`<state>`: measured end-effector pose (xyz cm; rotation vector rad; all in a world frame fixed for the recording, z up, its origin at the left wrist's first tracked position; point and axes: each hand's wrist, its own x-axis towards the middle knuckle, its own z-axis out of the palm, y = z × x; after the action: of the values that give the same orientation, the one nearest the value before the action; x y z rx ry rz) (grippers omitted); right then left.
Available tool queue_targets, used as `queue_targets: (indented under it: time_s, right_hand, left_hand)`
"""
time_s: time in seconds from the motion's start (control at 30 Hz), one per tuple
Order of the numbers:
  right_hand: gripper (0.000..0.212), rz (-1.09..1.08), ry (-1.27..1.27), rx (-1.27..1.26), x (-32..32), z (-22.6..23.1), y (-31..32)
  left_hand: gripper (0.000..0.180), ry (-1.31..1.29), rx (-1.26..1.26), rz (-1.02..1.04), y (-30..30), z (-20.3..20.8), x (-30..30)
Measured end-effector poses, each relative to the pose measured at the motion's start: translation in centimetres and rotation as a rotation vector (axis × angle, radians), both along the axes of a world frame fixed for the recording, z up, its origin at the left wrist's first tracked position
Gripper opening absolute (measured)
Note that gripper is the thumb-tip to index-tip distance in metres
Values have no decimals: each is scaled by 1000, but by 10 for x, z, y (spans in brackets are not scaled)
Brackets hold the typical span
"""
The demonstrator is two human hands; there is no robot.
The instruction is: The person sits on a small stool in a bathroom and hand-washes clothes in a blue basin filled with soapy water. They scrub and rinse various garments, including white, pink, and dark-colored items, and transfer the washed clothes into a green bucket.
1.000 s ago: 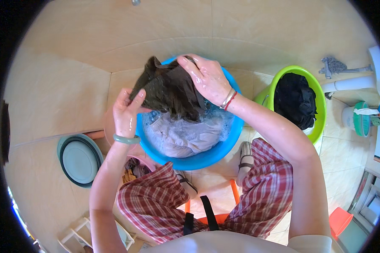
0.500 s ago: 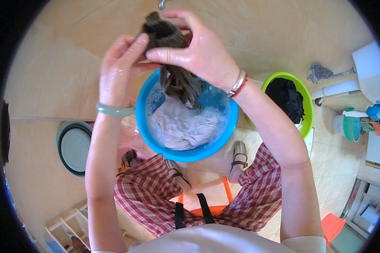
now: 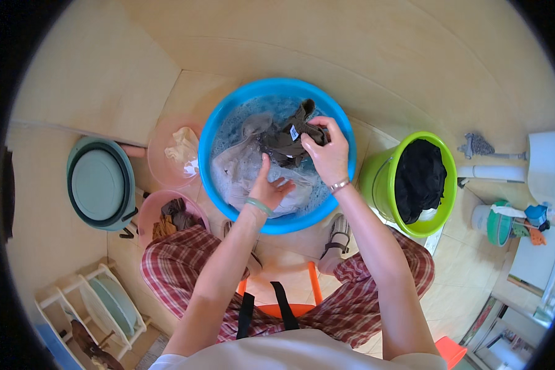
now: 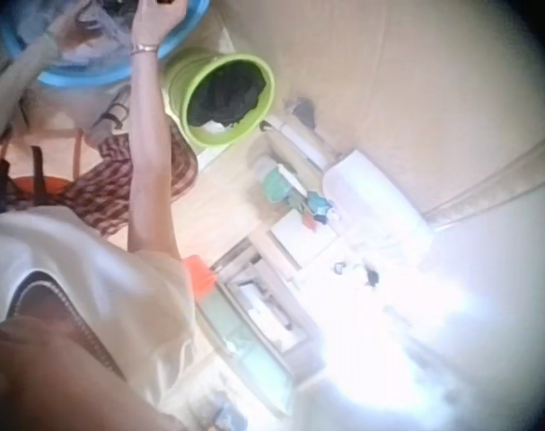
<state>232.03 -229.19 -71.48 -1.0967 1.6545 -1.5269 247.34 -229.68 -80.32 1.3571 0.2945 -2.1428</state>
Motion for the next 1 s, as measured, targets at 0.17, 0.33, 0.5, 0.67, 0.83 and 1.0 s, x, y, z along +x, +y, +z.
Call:
queue_targets:
  time_s: [0.17, 0.33, 0.5, 0.67, 0.83, 1.0]
  right_hand:
    - [29, 42, 97, 5, 34, 77, 44]
    - [29, 296, 308, -115, 33, 100, 92]
    - [32, 477, 11, -75, 30, 114, 87]
    - [38, 101, -277, -6, -22, 103, 33]
    - [27, -46, -119, 113, -70, -4, -56]
    - [41, 43, 321, 418, -78, -131, -53]
  left_hand:
    - [89, 722, -358, 277, -15, -21, -16]
    - [69, 587, -418, 203, -21, -22, -33]
    - [40, 677, -232, 113, -18, -85, -6]
    - [31, 241, 68, 118, 8, -60, -34]
    - [38, 289, 53, 128, 42, -77, 12]
    - [48, 562, -109, 96, 52, -9, 12]
